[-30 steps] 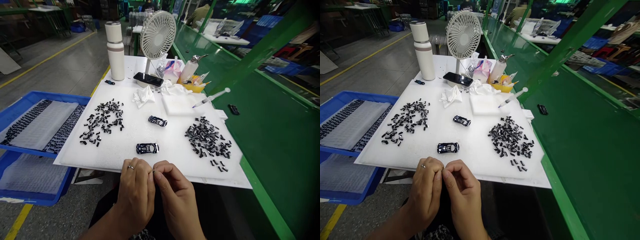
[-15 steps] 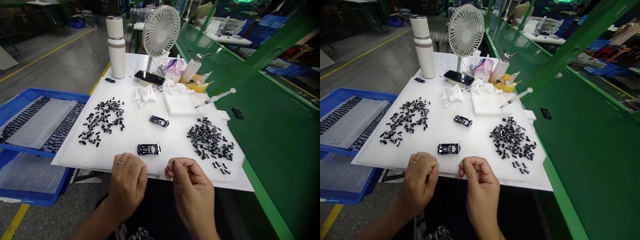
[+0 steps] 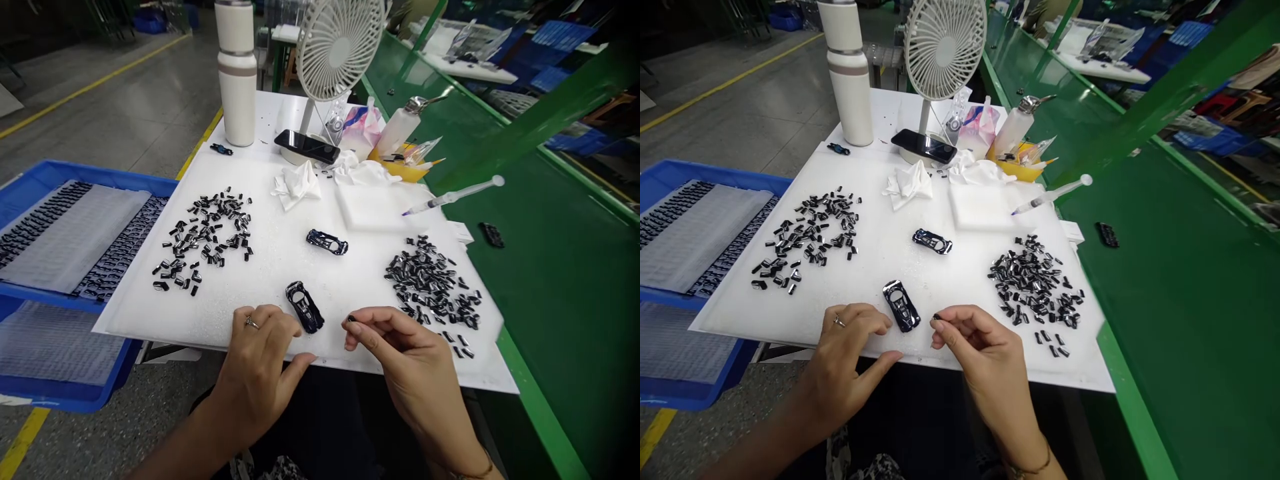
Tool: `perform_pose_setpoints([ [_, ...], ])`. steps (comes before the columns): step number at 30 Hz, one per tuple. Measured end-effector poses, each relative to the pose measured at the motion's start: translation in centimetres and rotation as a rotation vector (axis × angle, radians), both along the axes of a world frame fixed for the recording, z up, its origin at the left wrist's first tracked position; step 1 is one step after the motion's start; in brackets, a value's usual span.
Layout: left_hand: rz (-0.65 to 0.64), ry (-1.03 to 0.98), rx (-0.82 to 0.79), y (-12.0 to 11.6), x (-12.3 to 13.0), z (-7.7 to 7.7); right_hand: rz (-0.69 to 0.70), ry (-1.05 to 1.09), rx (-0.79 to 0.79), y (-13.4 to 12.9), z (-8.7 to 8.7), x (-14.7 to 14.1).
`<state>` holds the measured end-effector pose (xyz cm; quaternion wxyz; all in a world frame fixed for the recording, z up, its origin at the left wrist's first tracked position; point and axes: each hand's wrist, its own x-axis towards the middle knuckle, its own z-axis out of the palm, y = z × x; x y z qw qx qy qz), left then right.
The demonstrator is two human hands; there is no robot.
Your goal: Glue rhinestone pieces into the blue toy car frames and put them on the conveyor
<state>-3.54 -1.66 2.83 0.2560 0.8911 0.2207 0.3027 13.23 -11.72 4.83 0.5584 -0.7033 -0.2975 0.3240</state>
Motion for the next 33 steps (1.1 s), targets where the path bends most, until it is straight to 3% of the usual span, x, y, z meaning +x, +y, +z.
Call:
perform_pose_setpoints([
  [3, -0.004, -0.057, 0.003, 1.0, 0.0, -0.1, 0.034, -0.124, -0.057, 1.0, 0.2, 0.2],
  [10, -0.101, 0.162, 0.031, 4.1, 1.0, 0.3, 0.207, -0.5, -0.031, 3.6, 0.3, 0.2],
  [15, -0.002, 0.079, 0.044, 3.9, 1.4, -0.3, 0.223, -0.638, 0.064, 4.5, -0.6, -0.2],
  [21, 0.012, 0.064, 0.054, 3.8, 1.4, -0.5, 0.266, -0.723, 0.089, 5.0, -1.5, -0.4],
  [33, -0.023, 0.041, 0.036, 3.8, 1.4, -0.6, 0.398, -0.918, 0.062, 5.8, -0.8, 0.2],
])
